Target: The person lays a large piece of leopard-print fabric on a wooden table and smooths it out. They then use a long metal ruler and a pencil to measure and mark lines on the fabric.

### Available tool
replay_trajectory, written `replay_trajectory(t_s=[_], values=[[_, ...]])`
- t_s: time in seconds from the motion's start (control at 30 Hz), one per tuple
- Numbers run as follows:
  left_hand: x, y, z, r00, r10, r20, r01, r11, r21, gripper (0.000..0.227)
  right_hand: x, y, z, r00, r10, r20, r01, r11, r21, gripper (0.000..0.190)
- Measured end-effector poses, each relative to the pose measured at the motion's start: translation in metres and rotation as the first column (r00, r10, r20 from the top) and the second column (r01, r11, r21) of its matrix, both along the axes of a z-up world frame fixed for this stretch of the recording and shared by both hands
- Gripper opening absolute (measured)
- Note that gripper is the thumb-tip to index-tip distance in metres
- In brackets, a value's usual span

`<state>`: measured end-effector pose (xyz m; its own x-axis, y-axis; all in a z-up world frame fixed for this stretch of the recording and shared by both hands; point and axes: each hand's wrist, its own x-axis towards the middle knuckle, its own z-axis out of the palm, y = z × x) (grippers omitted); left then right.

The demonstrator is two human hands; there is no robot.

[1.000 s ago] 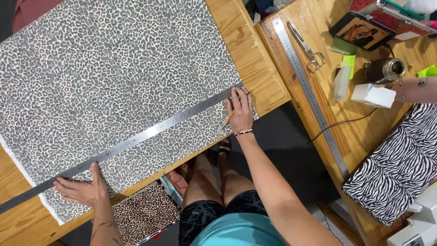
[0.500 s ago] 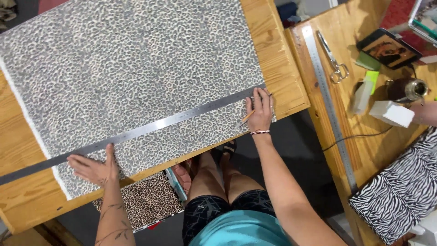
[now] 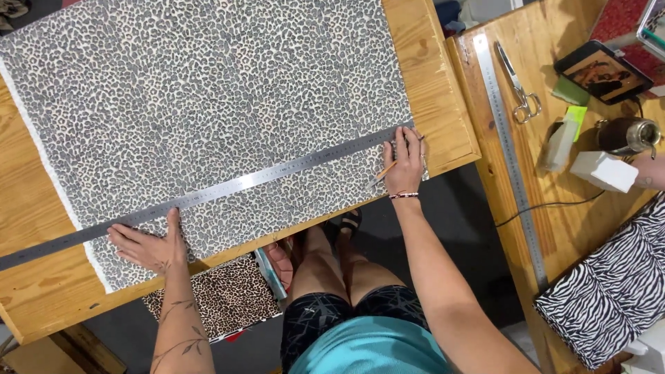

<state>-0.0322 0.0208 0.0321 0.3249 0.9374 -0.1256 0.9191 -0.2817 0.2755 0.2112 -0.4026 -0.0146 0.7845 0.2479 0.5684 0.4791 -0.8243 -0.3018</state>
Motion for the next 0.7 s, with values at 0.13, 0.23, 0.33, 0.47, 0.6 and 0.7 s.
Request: replay_trajectory(t_s=[0.13,0.23,0.33,0.47,0.6,0.7], values=[[0.0,-0.001,0.001,0.999,0.016,0.036,-0.015,1.0,-0.018,0.121,0.0,0.0,-0.004,1.0,-0.011,0.005,0.011,1.0,-0.006,0.031],[-0.001,0.001,-0.003,0.999,0.039,0.034,-0.038,0.999,-0.007,0.121,0.0,0.0,-0.005,1.0,-0.004,0.008,0.004,1.0,-0.002,0.032],[-0.001,0.003,-0.004,0.998,0.027,0.054,-0.027,1.0,0.004,0.122,0.0,0.001,-0.004,1.0,-0.003,0.005,0.003,1.0,-0.008,0.032],[-0.005,0.006,-0.014,0.999,0.009,0.053,-0.012,0.999,0.045,0.125,0.0,-0.004,-0.002,1.0,0.018,0.017,-0.018,1.0,-0.02,0.027],[-0.018,0.009,-0.028,0.968,-0.159,0.194,0.109,0.963,0.245,0.116,0.009,-0.007,-0.023,0.999,0.021,0.042,-0.021,1.0,-0.011,0.036],[-0.026,0.013,-0.039,0.968,-0.144,0.207,0.082,0.956,0.282,0.118,0.017,-0.025,-0.044,0.992,0.11,0.058,-0.107,0.993,-0.044,0.028]])
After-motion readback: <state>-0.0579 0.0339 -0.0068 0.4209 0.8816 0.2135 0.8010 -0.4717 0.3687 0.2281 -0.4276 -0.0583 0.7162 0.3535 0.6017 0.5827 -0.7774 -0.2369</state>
